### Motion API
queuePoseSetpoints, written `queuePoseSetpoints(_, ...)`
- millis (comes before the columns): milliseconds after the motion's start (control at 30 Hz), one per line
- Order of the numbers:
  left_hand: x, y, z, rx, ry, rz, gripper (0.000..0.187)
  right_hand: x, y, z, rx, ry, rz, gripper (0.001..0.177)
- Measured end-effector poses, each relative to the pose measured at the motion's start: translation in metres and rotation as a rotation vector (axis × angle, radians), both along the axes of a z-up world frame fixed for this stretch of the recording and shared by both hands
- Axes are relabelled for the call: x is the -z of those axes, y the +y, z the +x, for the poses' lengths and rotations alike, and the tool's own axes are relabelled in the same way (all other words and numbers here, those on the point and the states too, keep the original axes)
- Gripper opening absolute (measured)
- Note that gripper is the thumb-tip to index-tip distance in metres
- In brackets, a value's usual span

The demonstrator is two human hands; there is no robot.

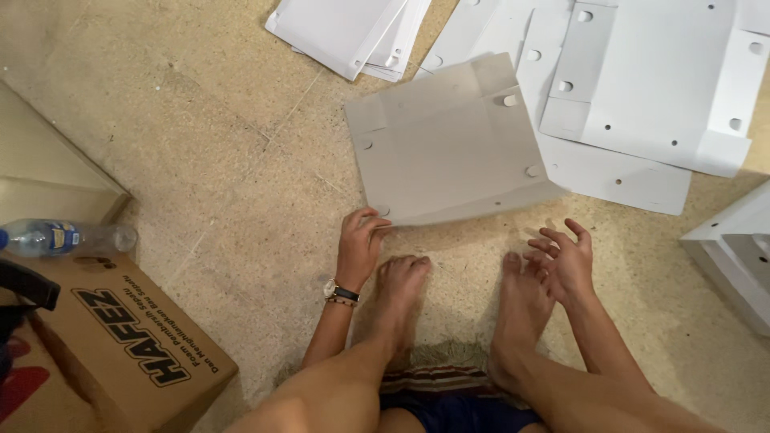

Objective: The person folds white cardboard boxes by hand while sitting on the floor, tucking in flaps to form the base and then closing the top lid before setting the finished boxes aside.

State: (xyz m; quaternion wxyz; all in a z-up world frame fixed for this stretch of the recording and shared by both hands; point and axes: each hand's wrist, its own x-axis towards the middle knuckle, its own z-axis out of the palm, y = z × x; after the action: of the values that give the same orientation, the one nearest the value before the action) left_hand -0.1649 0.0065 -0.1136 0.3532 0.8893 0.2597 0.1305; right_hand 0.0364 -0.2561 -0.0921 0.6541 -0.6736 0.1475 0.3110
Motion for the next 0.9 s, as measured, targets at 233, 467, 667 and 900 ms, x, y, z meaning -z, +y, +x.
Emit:
queuePoseSetpoints(233,-0.004,-0.006,0.005,-0.157,-0.020,-0.316,0.023,-0.014,0.005,-0.006,0.024,0.006,0.020,0.051)
queuePoseSetpoints(467,-0.001,-0.001,0.015,-0.251,0.104,-0.393,0.030,-0.013,0.026,0.002,-0.054,0.022,-0.039,0.054)
queuePoseSetpoints(667,-0.017,0.003,0.016,-0.222,0.049,-0.425,0.025,0.004,0.024,0.026,-0.037,-0.070,-0.053,0.058)
queuePoseSetpoints(900,-0.020,-0.001,0.001,0.046,0.060,-0.355,0.022,0.024,0.032,0.042,-0.036,-0.142,0.041,0.066)
